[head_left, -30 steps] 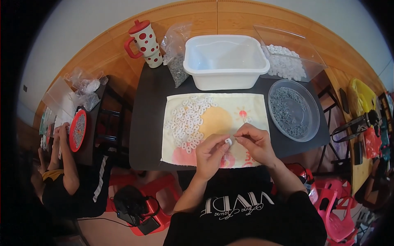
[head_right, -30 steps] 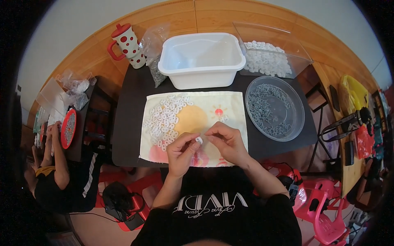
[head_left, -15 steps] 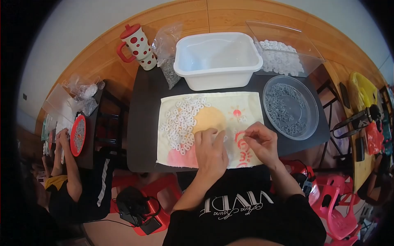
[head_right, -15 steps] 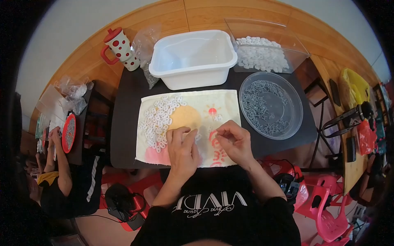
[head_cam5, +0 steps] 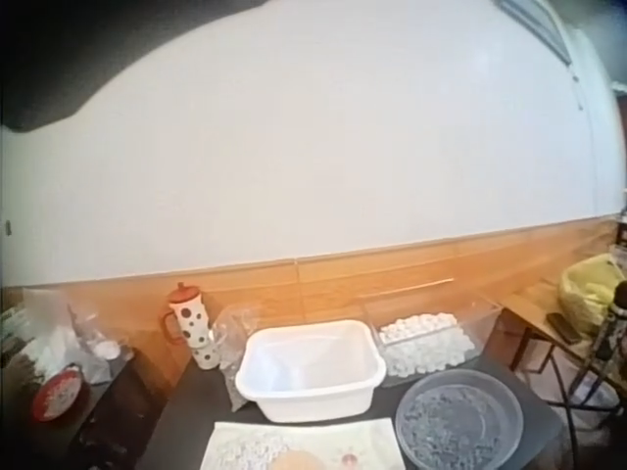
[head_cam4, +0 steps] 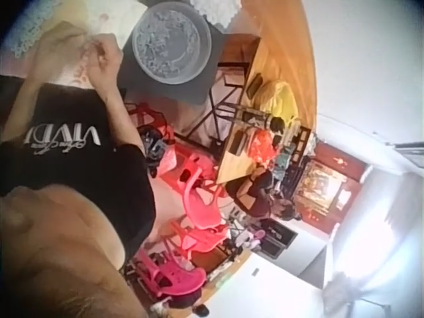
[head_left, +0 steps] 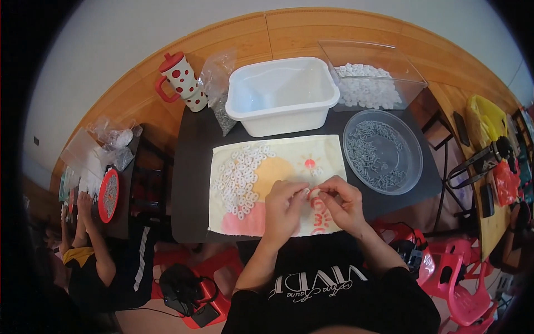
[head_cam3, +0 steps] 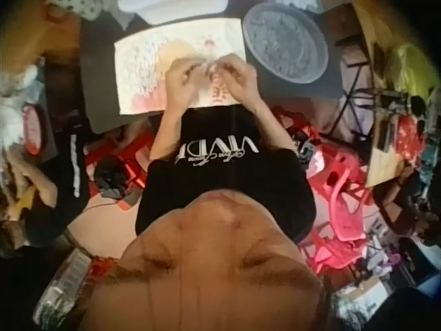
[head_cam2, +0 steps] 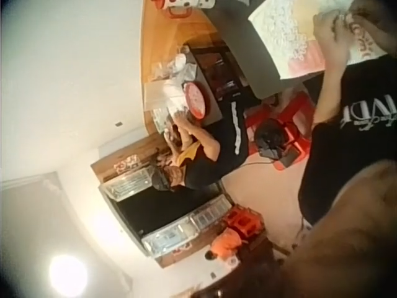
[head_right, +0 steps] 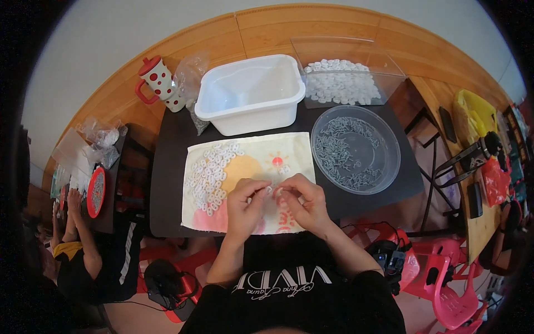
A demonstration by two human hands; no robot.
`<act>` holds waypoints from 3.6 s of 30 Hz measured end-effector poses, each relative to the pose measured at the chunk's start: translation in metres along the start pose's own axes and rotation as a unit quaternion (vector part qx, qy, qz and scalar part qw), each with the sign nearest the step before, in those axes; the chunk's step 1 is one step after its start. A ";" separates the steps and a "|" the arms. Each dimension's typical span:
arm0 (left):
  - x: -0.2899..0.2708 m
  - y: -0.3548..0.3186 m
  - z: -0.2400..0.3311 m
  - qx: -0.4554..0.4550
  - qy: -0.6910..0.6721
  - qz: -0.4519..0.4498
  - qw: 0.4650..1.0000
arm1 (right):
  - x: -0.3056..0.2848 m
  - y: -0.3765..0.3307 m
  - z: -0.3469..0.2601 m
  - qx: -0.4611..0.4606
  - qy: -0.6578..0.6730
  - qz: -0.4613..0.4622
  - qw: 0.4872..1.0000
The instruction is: Assembling small grey beads into white plastic rings on a patterned sheet.
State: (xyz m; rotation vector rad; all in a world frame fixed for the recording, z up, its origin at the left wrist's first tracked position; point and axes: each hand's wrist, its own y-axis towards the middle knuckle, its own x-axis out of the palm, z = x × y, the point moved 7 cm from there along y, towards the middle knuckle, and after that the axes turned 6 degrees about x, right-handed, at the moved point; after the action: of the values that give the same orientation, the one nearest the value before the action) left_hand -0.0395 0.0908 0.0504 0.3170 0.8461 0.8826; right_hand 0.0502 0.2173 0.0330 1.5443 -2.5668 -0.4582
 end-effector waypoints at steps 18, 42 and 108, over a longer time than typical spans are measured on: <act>-0.002 -0.031 -0.015 -0.204 -0.430 0.054 0.878 | 0.018 -0.004 -0.036 -0.120 -0.046 0.033 0.991; -0.007 -0.034 -0.005 -0.103 -0.350 0.074 0.928 | 0.029 -0.009 -0.051 -0.218 -0.146 0.000 0.965; -0.027 -0.050 -0.055 -0.199 -0.448 0.109 0.865 | 0.045 0.005 -0.029 -0.135 -0.450 -0.126 0.874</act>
State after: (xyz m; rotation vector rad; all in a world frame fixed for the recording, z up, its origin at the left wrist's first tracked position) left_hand -0.0629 0.0338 0.0007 0.4097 -0.2476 0.9605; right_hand 0.0322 0.1744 0.0591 1.8398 -2.6305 -1.8668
